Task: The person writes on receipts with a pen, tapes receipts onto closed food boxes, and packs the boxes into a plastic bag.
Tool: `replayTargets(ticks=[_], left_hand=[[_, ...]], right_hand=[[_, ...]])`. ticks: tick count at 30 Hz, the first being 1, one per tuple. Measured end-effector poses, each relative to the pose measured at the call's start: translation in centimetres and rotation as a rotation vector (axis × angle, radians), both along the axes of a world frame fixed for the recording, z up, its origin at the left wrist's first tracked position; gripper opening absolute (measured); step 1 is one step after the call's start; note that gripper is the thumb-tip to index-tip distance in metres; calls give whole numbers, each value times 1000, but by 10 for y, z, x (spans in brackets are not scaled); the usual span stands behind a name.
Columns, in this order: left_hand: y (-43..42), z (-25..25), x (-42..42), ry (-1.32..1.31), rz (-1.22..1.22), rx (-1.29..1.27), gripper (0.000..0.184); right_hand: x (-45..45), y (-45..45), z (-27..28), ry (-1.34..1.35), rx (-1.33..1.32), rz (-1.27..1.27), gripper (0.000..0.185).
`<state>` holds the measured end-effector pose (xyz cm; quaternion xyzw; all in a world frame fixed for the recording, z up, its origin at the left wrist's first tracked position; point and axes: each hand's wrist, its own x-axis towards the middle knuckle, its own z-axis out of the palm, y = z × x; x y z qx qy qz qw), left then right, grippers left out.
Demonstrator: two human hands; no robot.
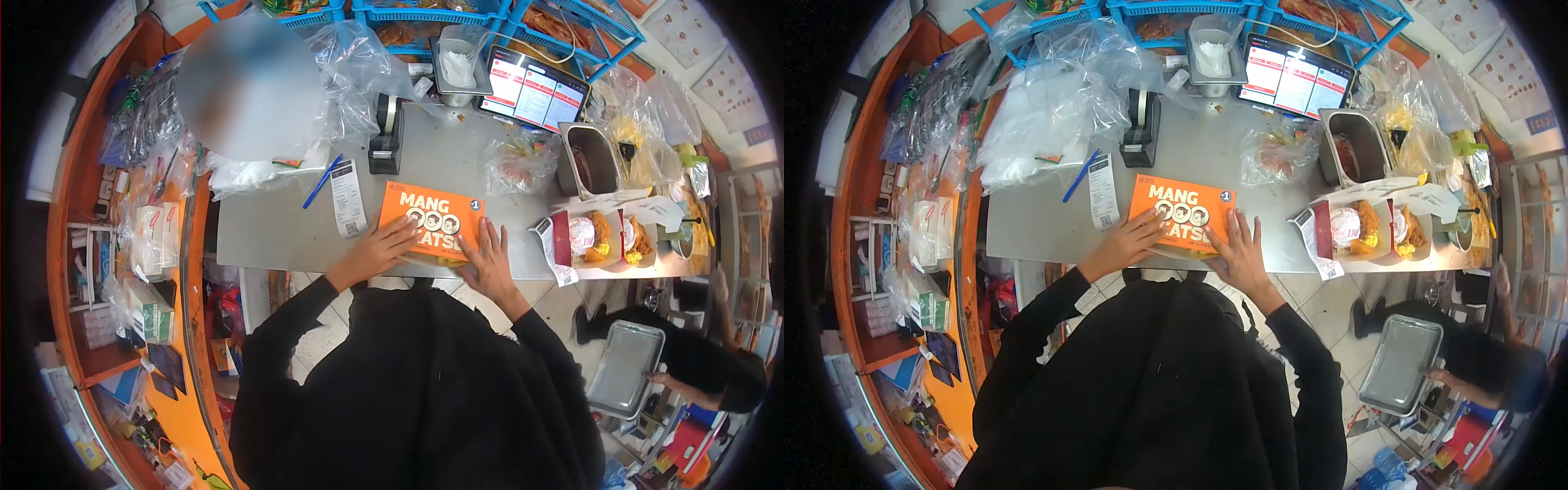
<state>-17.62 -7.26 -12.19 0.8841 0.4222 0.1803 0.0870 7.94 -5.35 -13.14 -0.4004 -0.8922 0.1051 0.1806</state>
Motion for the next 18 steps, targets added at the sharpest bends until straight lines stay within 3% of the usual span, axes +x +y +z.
replayTargets(ticks=[2, 6, 11, 13, 14, 15, 17, 18], left_hand=[[5, -17, 7, 42, -5, 172, 45], [19, -24, 27, -88, 34, 208, 40], [37, -52, 71, -341, 81, 259, 30], [42, -53, 86, -302, 105, 297, 31], [42, -53, 90, -294, 115, 316, 31], [41, -49, 95, -326, 91, 52, 34], [47, -59, 102, -375, 68, 87, 34], [48, -69, 108, -419, 43, 121, 35]], right_hand=[[0, 1, -8, -96, 77, -18, 54], [11, 7, -14, -284, 198, -132, 54], [2, 12, 37, -490, 141, -378, 40], [-35, 18, 61, -369, 114, -365, 31], [-56, 26, 59, 73, -206, -385, 29], [-78, 34, 55, 518, -525, -390, 27], [-132, 60, 38, 663, -376, -488, 30], [-145, 85, 2, 628, -324, -584, 32]])
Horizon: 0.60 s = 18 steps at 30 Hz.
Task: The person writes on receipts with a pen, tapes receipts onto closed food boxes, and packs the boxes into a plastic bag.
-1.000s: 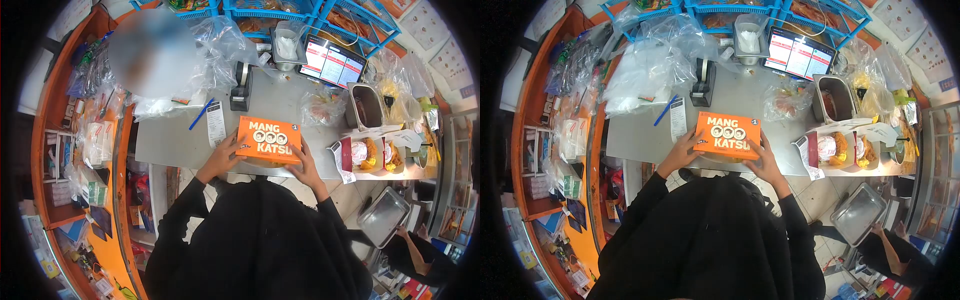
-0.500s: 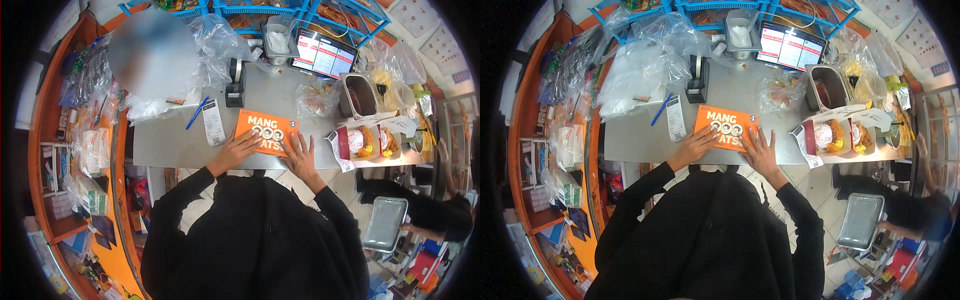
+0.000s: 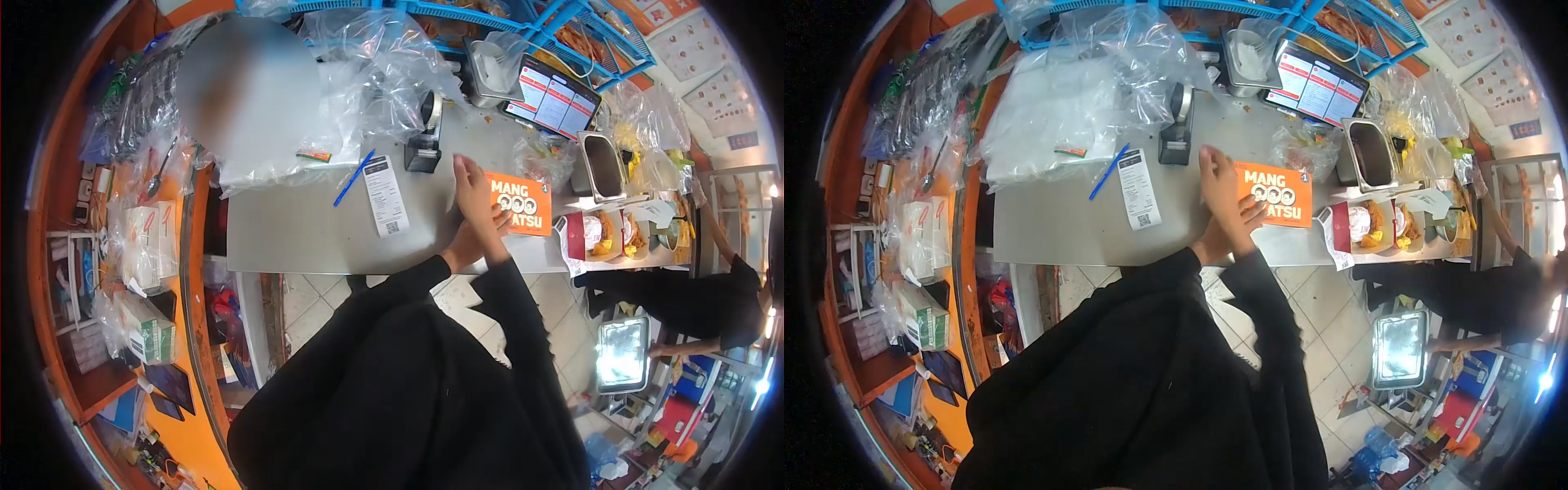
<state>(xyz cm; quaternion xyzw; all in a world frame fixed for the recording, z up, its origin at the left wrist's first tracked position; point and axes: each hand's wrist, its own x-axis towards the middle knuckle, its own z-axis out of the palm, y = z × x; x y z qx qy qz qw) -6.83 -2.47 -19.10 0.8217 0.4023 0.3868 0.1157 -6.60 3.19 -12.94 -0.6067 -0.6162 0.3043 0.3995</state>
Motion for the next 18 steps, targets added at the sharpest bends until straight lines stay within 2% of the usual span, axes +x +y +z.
replayTargets(ticks=[1, 3, 4, 6, 7, 9, 10, 11, 14, 16, 18], left_hand=[[1, -9, 4, -41, -18, 41, 36], [1, -13, 2, -83, -34, 79, 36], [0, -8, -1, -12, -16, 112, 36], [0, 3, -8, 128, 25, 178, 36], [-2, 10, -10, 197, 45, 207, 36], [-4, 19, -13, 335, 84, 270, 36], [-3, 16, -10, 220, 92, 260, 36], [-1, 13, -6, 103, 102, 251, 36], [-1, 8, -2, -36, 132, 241, 31], [0, 7, -2, -63, 114, 209, 30], [-1, 5, -4, -87, 92, 174, 29]], right_hand=[[-10, 25, -32, -58, 9, -92, 36], [-29, 49, -32, 370, -344, -11, 40], [-33, 56, -34, 367, -349, -12, 40], [-36, 63, -36, 357, -583, -4, 41], [-34, 59, -38, 350, -591, -4, 41], [-29, 45, -38, 487, -168, 40, 41], [-30, 31, -34, 204, 110, -85, 43], [-31, 13, -37, 196, 110, -79, 43], [-30, -9, -52, 24, 9, -21, 43], [-33, -2, -54, 449, -490, -13, 43], [-39, -1, -55, 400, -508, -31, 42]])
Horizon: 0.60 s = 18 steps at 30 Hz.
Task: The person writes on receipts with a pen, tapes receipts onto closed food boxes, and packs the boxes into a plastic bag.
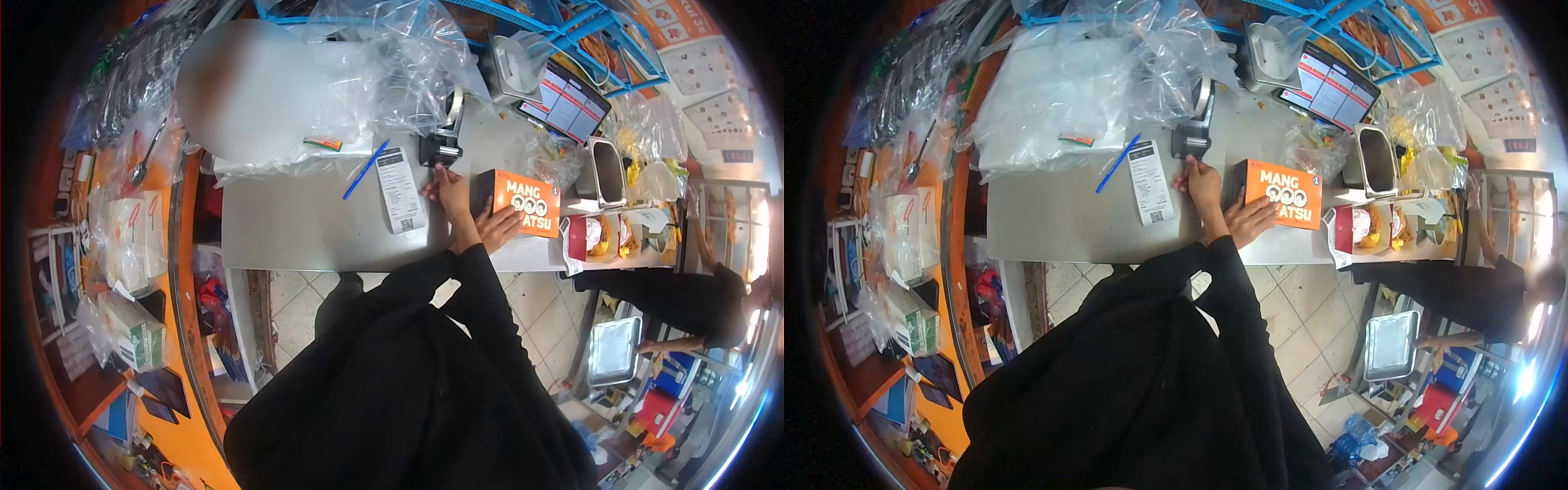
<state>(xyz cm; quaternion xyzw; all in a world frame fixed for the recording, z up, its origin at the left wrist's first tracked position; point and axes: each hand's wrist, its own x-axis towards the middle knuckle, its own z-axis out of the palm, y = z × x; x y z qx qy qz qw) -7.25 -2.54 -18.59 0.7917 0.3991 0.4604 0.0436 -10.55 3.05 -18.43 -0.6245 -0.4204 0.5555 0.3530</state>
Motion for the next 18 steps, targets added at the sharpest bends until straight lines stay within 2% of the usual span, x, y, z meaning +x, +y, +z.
replayTargets(ticks=[1, 2, 3, 5, 7, 9, 10, 12, 13, 16, 18], left_hand=[[2, -1, -1, -25, -18, -25, 28], [1, -2, 0, -39, -48, -53, 27], [2, -3, -3, -69, -69, -91, 27], [4, -2, -6, -132, -108, -153, 25], [4, 0, -6, -103, -86, -107, 24], [4, 8, -6, 20, -4, 74, 19], [2, 10, -7, 4, -22, 28, 22], [2, 16, -8, 32, 0, 47, 20], [0, 16, -8, 58, 33, 63, 18], [-1, 19, -10, 101, 36, 58, 21], [0, 22, -10, 112, 64, 77, 20]], right_hand=[[-2, 1, 2, -55, -11, 12, 41], [1, -5, 5, -2, -7, 1, 40], [7, -9, 30, -205, 62, 164, 39], [31, -22, 47, -265, 370, 111, 38], [76, -34, 71, -462, 586, -19, 39], [113, -47, 91, -228, 227, -338, 40], [125, -53, 88, -224, 229, -346, 40], [148, -65, 60, -428, 12, -289, 42], [152, -69, 50, -512, 49, -242, 44], [157, -75, 41, -490, -43, -206, 42], [154, -79, 39, -369, 212, -248, 41]])
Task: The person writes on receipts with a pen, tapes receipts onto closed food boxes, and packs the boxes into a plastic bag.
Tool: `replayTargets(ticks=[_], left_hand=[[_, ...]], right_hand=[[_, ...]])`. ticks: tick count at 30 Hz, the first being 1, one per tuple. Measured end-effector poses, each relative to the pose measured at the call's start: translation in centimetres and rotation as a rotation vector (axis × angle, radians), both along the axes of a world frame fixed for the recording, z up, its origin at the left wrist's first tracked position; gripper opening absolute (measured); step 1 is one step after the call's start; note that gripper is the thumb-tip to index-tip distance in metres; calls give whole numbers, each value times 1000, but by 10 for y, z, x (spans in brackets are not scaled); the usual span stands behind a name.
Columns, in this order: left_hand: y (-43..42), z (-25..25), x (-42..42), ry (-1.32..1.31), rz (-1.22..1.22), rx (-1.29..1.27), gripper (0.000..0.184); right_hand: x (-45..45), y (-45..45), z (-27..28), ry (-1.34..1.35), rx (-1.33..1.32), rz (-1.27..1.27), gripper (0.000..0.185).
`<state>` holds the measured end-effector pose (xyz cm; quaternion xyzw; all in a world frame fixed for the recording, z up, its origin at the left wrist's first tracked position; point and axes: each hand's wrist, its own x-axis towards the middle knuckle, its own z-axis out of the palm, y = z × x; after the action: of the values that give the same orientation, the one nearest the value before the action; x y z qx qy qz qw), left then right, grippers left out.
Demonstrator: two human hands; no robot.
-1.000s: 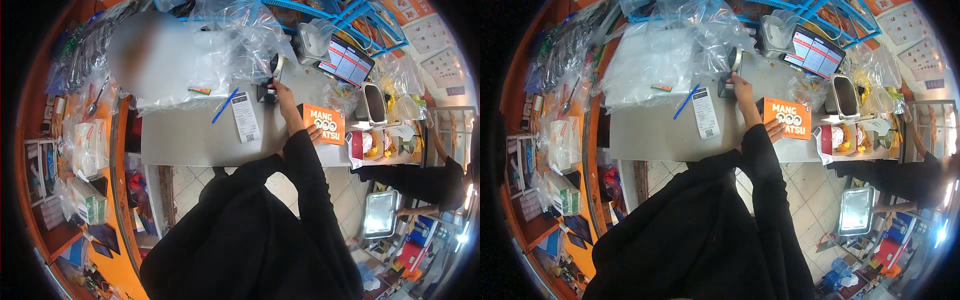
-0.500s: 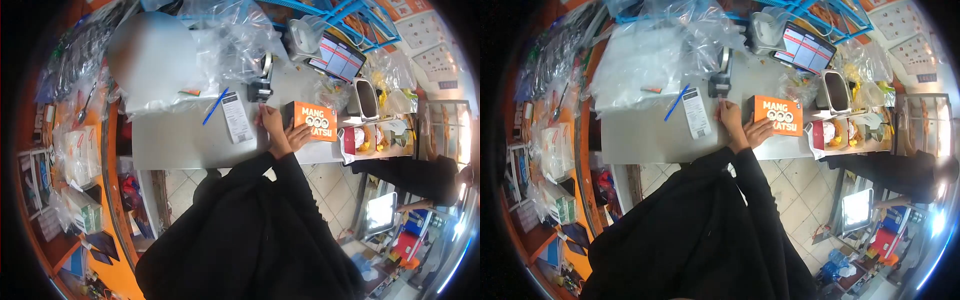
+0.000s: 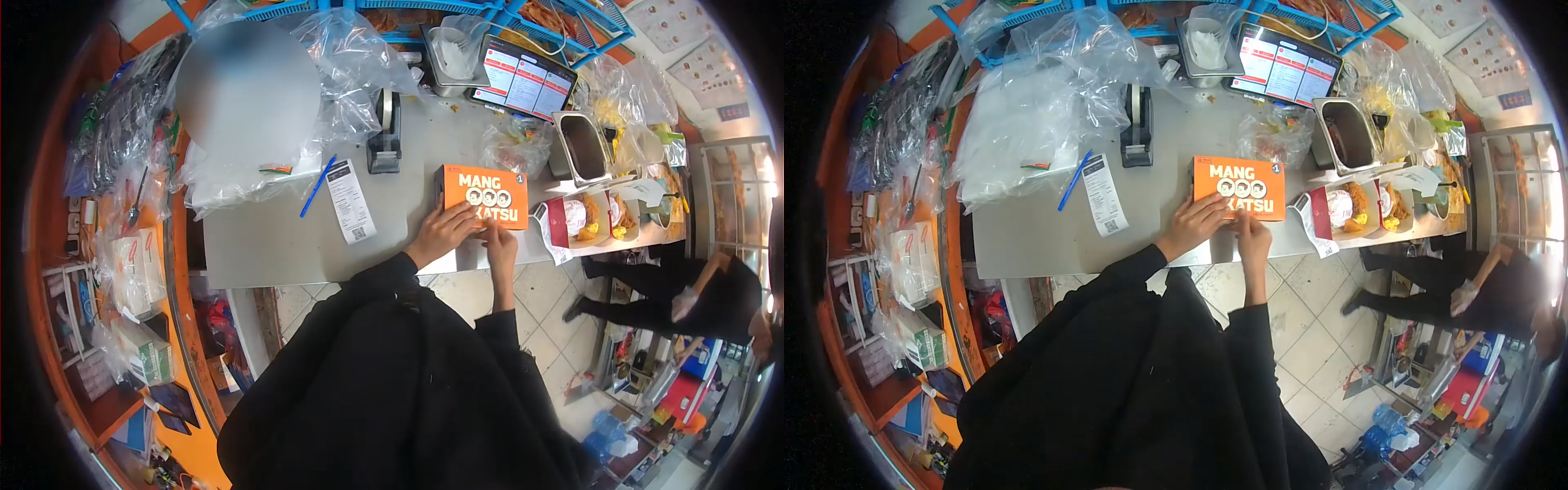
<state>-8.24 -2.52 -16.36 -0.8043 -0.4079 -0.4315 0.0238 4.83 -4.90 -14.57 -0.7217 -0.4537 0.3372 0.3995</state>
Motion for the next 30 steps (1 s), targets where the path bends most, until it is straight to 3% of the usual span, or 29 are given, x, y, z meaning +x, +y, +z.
replayTargets(ticks=[1, 3, 7, 9, 13, 15, 17, 19, 20, 22, 23, 25, 26, 27, 28, 30], left_hand=[[0, -3, 1, 6, 6, 3, 20], [0, -6, 0, -43, -55, -52, 22], [-1, -3, 0, -40, -36, -58, 19], [0, -3, 1, -59, -38, -89, 22], [-6, 13, -3, -105, -68, -225, 22], [-16, 31, -19, -257, 37, -340, 22], [-22, 27, -48, -499, 346, -268, 32], [-24, 25, -78, -417, 861, -260, 46], [-25, 16, -96, -417, 873, -257, 46], [-25, -6, -126, -375, 800, -486, 56], [-22, -13, -132, -376, 805, -480, 56], [-20, -15, -141, -598, 596, -896, 61], [-21, -16, -142, -601, 603, -892, 61], [-20, -12, -139, -710, 459, -874, 59], [-20, -9, -138, -813, 310, -852, 57], [-29, 14, -137, -914, 235, -946, 54]], right_hand=[[5, -6, -5, -158, 18, 117, 37], [1, -13, -21, 11, 234, 74, 34], [18, -14, -41, -100, 76, 157, 30], [24, -11, -63, -543, 244, 173, 28], [30, -4, -13, -808, 421, 163, 27], [40, -6, -9, -811, 244, 331, 25], [50, -2, 2, -701, 126, 464, 20], [50, 10, 36, -671, 517, 564, 19], [65, 23, 26, -660, 489, 660, 24], [58, 48, 53, -751, 520, 699, 29], [54, 59, 63, -846, 543, 726, 36], [53, 75, 48, -776, 524, 785, 44], [53, 80, 41, -707, 499, 838, 52], [49, 80, 44, -705, 504, 844, 52], [45, 79, 50, -739, 379, 806, 54], [38, 72, 52, -842, 236, 741, 59]])
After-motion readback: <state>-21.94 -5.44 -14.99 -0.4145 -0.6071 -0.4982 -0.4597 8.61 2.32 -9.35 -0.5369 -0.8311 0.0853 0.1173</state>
